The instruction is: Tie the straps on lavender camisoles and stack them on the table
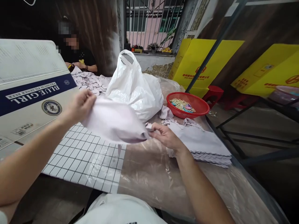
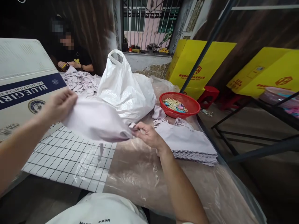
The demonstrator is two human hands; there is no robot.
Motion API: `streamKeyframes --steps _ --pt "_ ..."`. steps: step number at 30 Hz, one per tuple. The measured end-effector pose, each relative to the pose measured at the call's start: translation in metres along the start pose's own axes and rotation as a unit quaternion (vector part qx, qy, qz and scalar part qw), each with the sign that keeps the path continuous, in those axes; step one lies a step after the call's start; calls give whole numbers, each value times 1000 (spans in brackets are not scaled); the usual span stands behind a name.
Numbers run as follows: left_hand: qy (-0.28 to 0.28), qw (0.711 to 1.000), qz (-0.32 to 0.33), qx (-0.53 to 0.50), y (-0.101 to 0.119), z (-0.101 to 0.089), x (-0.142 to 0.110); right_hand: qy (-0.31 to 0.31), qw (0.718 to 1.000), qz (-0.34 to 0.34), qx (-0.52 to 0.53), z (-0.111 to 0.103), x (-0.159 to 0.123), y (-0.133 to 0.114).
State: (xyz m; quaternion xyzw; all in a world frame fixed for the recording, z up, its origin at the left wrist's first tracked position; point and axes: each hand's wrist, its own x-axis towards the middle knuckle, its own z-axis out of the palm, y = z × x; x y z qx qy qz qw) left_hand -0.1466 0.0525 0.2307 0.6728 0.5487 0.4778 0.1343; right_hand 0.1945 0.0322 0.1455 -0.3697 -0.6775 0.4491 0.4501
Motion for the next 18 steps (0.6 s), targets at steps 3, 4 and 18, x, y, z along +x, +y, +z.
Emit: streamKeyframes --steps 3,4,18 --pt "-68 983 -150 -75 -33 13 -29 30 999 24 -1 -19 -11 -6" --pt "-70 973 -188 -117 -42 19 -39 65 998 22 12 -24 -13 -5" --pt "-224 969 -77 70 -137 50 -139 -143 964 61 -217 20 -12 83"
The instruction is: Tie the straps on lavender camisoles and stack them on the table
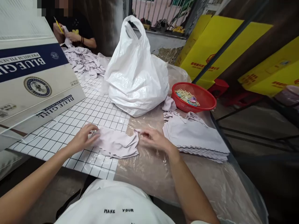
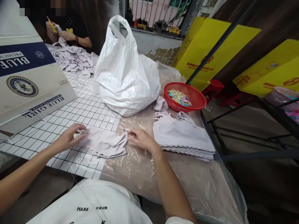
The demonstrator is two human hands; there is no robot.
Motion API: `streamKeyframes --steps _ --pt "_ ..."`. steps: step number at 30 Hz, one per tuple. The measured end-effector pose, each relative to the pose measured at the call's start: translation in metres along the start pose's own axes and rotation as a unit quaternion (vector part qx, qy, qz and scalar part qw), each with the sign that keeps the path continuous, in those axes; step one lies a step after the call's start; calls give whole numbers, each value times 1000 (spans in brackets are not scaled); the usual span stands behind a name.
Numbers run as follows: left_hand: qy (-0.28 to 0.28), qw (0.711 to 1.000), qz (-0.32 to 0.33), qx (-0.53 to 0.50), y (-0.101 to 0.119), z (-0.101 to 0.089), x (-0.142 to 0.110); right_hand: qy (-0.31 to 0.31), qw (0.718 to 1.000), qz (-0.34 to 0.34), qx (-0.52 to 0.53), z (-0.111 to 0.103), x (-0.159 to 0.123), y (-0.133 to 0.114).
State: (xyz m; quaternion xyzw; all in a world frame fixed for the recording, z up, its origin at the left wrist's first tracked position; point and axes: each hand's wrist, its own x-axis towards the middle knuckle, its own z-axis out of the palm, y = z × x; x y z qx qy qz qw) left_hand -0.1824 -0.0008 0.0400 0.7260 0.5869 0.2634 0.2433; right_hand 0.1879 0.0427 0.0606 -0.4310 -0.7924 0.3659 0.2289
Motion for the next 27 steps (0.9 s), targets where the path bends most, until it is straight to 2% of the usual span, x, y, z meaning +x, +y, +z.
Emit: streamKeyframes --steps 2,4,9,12,14,17,19,21,23,27 --pt "-75 993 91 27 -11 1 -13 -94 995 -7 23 17 -13 5" --pt "-116 983 133 55 -21 2 -20 -121 993 -3 12 31 -23 8" --pt "-94 980 153 90 -40 3 -16 -100 995 -4 -9 47 -32 7" --pt "-68 982 150 88 -43 5 -12 -50 997 -8 54 44 -36 3" --pt "-53 987 132 71 -41 6 -12 13 996 12 90 40 -38 1" --pt "-61 996 68 -4 -32 2 -13 120 983 60 124 35 -37 1" --pt "-80 994 15 -68 -22 -5 -12 164 975 88 120 31 -35 1" --pt "-84 989 -25 -117 -8 -15 -10 185 974 105 74 27 -32 0" --pt "-74 985 -49 -150 7 -26 -7 203 973 111 -16 23 -29 -3" --pt "-58 981 -75 -170 34 -46 -3 229 944 112 -211 13 -24 -13"
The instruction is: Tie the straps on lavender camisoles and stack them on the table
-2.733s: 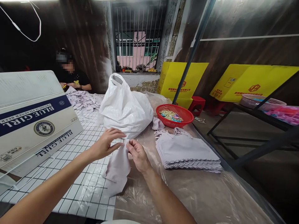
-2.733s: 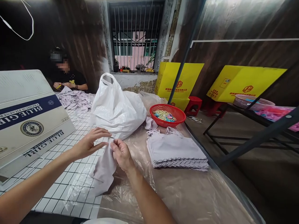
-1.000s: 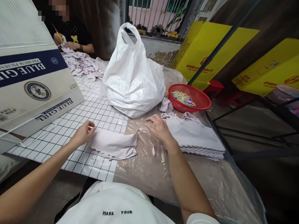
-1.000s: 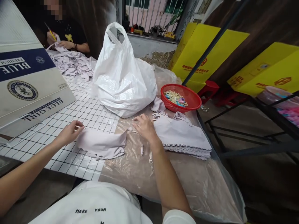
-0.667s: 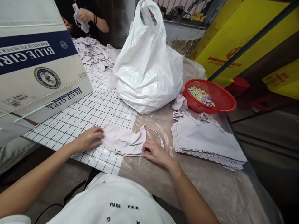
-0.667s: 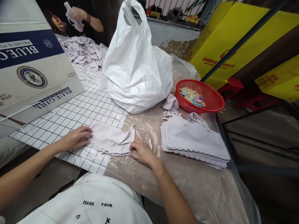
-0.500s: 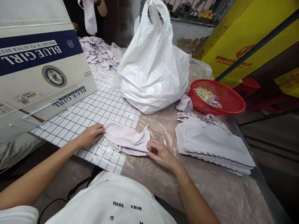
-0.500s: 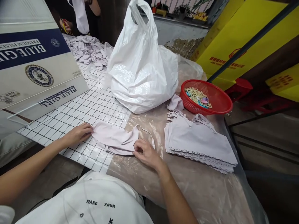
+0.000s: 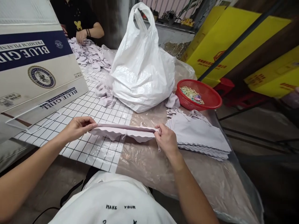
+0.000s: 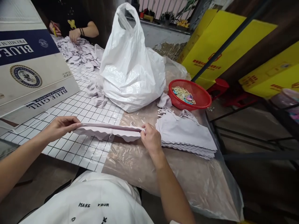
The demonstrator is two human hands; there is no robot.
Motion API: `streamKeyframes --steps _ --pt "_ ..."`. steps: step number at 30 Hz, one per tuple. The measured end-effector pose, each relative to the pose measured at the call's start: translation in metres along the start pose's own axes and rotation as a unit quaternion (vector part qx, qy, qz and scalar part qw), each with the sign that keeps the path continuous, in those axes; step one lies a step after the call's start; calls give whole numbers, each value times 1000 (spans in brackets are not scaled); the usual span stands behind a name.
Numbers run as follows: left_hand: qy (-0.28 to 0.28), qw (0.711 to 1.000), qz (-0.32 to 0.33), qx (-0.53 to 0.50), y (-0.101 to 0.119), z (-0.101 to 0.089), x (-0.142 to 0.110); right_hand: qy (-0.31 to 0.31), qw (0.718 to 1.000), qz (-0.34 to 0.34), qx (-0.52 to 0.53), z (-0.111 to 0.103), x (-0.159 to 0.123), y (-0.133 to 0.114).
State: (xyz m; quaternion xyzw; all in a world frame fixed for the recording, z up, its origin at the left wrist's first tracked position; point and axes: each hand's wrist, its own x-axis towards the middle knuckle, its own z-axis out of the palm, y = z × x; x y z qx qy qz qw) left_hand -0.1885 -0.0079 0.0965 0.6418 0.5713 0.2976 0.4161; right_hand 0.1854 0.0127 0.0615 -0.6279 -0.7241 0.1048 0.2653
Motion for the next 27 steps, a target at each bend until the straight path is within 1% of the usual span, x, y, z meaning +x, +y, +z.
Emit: streamKeyframes --steps 3,6,8,10,11,12,14,16,18,20,22,23,24,25,26,27 --pt "30 998 -4 48 18 -3 -4 19 997 -28 -65 -11 4 -4" --pt "78 987 -3 142 30 -3 -8 12 996 -53 -67 -22 4 -7" --pt "109 975 5 194 34 -4 -10 6 997 -49 -59 -29 4 -9" --pt "112 971 1 213 34 -6 -11 -15 999 -29 -43 -37 2 -11" --pt "97 974 -11 206 33 -8 -12 -40 999 -18 -29 -42 0 -12" --pt "68 980 -27 184 32 -10 -12 -76 997 -9 -9 -48 -2 -14" --pt "-2 992 -59 112 30 -16 -12 -181 982 4 52 -61 -7 -18" --pt "-69 994 -79 32 32 -23 -8 -284 950 14 133 -75 -10 -21" --pt "-116 988 -97 -21 32 -28 0 -341 918 24 200 -83 -9 -20" --pt "-147 981 -119 -44 28 -27 16 -364 902 44 228 -79 0 -13" --pt "-169 973 -150 -39 17 -20 35 -384 896 77 207 -62 14 -2" --pt "-173 970 -168 -21 9 -14 44 -382 903 91 177 -51 22 4" --pt "-167 969 -181 14 1 -8 52 -362 917 97 134 -39 28 8" --pt "-148 969 -184 65 -6 -1 58 -324 937 96 88 -28 32 12" --pt "-118 971 -166 124 -13 7 62 -276 956 87 44 -20 34 13" --pt "-87 972 -122 180 -17 14 64 -234 969 72 14 -13 32 13"
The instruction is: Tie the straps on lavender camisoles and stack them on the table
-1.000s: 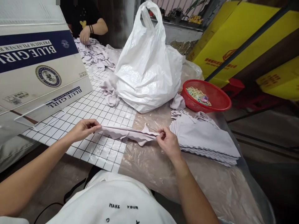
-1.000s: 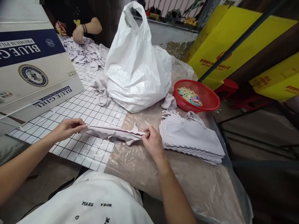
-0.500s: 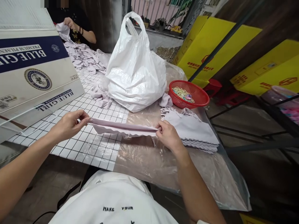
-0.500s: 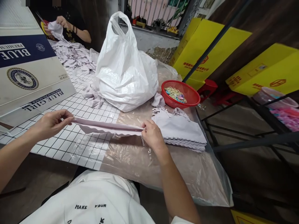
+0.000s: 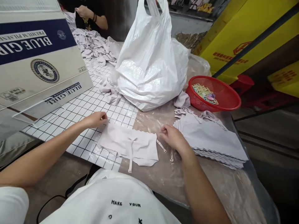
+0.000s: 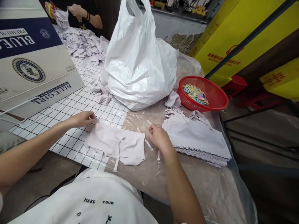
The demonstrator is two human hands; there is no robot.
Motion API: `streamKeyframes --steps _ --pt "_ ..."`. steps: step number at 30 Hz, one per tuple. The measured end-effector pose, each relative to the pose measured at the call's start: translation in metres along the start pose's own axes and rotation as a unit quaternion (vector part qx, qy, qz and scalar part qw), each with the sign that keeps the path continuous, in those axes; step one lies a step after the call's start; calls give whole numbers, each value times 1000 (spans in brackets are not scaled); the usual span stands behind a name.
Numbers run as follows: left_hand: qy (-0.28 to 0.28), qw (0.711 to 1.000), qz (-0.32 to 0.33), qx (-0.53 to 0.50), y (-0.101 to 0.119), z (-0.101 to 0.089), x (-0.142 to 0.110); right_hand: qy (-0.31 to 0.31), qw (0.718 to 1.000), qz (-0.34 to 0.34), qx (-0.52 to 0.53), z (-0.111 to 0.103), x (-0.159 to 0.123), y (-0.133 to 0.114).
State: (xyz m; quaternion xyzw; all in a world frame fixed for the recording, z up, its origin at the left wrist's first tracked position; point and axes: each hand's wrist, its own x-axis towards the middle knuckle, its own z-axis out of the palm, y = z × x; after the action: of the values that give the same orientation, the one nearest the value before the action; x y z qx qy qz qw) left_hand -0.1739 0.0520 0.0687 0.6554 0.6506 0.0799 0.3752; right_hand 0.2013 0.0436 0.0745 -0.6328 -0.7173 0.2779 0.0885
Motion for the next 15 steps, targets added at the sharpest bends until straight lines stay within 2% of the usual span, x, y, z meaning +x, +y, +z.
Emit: streamKeyframes --steps 1,2,4,6,8,11,13,15 --pt "36 997 56 44 0 7 2 26 999 -17 -15 6 -3 -2" --pt "53 988 125 73 1 14 1 19 999 -42 -16 11 -9 -5" --pt "26 962 255 93 7 27 -1 -69 991 -112 7 23 -27 -17" --pt "-39 942 319 97 15 38 0 -171 966 -193 8 41 -46 -31" --pt "-92 932 335 103 21 50 5 -217 940 -257 -51 62 -59 -44" --pt "-130 929 331 103 24 63 18 -220 912 -301 -169 87 -61 -53" --pt "-132 927 333 108 24 68 25 -210 905 -313 -197 92 -56 -53" --pt "-128 924 340 119 23 69 28 -194 909 -325 -177 86 -48 -51"
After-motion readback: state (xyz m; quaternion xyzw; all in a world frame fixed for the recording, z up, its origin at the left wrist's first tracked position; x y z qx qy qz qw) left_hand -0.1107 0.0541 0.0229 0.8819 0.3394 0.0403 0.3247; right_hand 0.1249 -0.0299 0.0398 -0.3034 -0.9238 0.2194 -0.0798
